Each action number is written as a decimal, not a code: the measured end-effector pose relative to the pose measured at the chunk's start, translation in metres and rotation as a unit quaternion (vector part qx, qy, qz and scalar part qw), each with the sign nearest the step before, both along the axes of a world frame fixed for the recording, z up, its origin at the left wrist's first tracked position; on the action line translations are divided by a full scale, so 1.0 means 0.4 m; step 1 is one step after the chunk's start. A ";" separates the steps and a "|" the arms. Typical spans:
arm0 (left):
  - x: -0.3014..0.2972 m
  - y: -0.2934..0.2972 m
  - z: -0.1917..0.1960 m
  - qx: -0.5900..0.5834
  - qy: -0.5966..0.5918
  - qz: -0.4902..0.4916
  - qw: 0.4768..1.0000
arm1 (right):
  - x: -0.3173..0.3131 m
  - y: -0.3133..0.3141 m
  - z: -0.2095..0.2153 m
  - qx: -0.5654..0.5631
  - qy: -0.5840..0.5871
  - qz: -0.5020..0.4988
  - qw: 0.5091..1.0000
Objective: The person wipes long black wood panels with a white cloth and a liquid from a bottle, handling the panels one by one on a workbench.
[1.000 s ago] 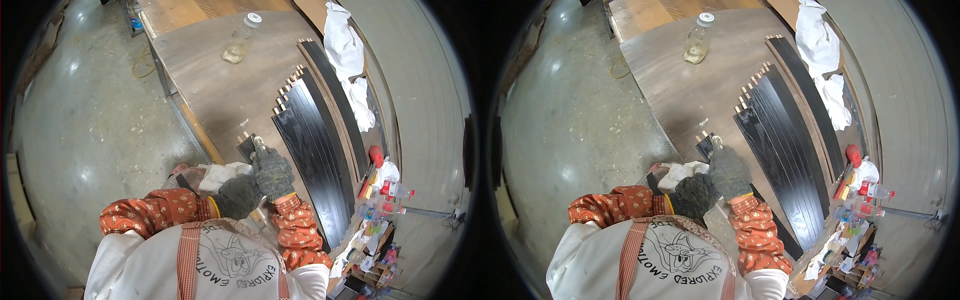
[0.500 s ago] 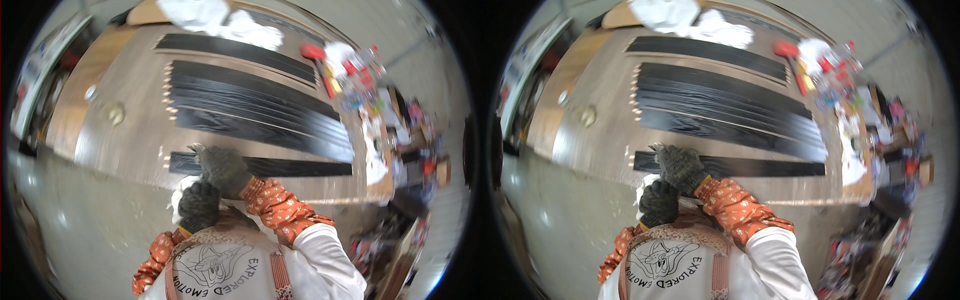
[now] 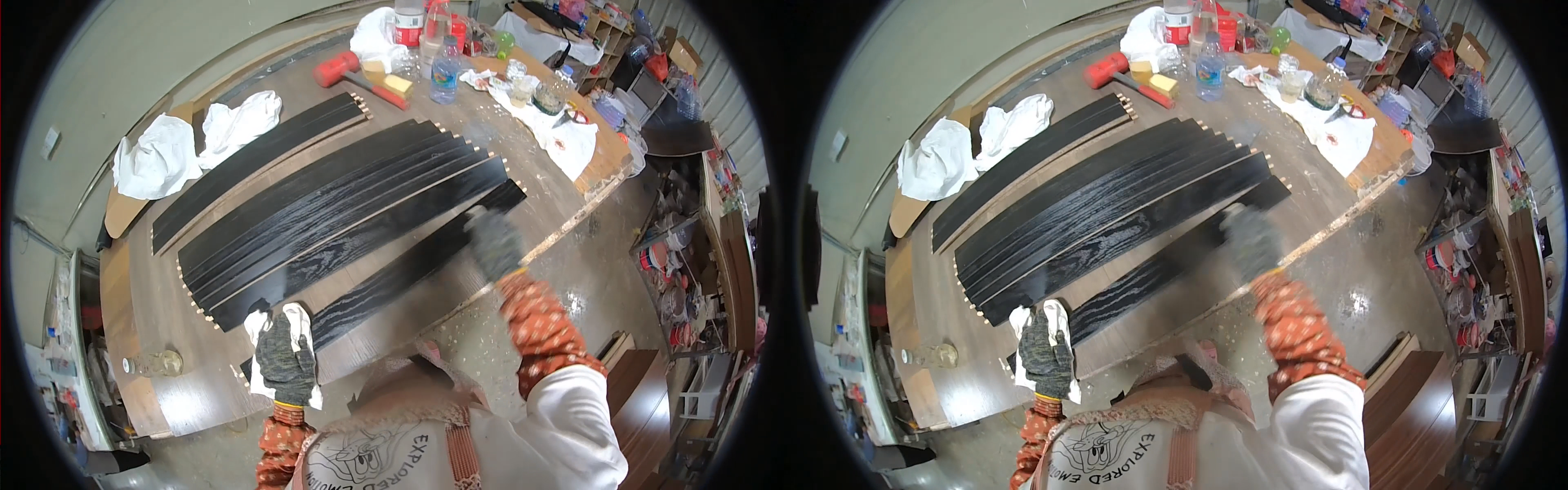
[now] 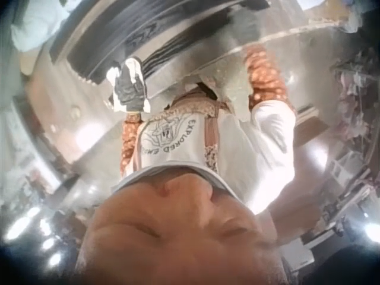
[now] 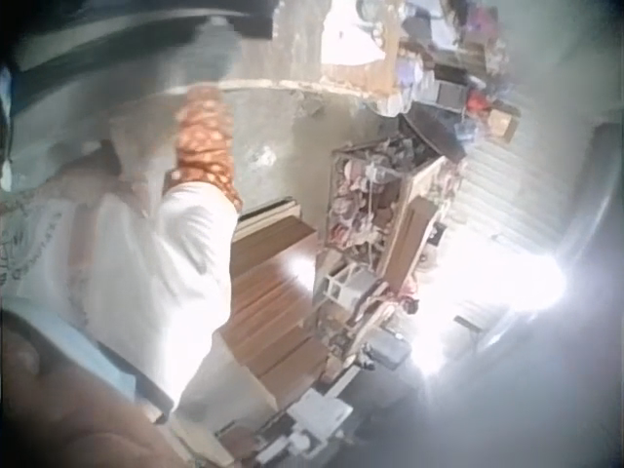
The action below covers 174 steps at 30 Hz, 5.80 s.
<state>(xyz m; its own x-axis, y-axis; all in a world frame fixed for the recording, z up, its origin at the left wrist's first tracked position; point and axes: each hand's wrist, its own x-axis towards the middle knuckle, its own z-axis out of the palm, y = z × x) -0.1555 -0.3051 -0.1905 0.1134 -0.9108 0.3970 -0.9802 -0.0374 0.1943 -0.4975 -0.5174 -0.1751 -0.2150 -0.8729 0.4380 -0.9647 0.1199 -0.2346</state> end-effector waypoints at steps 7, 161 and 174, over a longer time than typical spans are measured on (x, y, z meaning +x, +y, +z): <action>0.032 0.026 0.001 -0.002 -0.008 -0.013 1.000 | -0.059 0.012 -0.057 0.014 0.268 0.186 0.945; 0.099 0.090 0.032 0.084 -0.061 -0.051 0.993 | 0.076 0.317 0.092 0.132 0.149 0.474 0.858; 0.076 0.061 0.065 -0.006 0.024 0.104 0.994 | 0.182 0.205 0.134 0.222 0.251 0.646 0.686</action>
<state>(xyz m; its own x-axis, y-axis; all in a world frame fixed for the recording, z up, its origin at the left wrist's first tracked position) -0.1249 -0.2807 -0.1645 0.3185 -0.8603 0.3982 -0.9411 -0.2365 0.2418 -0.4249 -0.4356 -0.1214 0.9441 -0.2637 -0.1980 -0.2785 -0.9591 -0.0509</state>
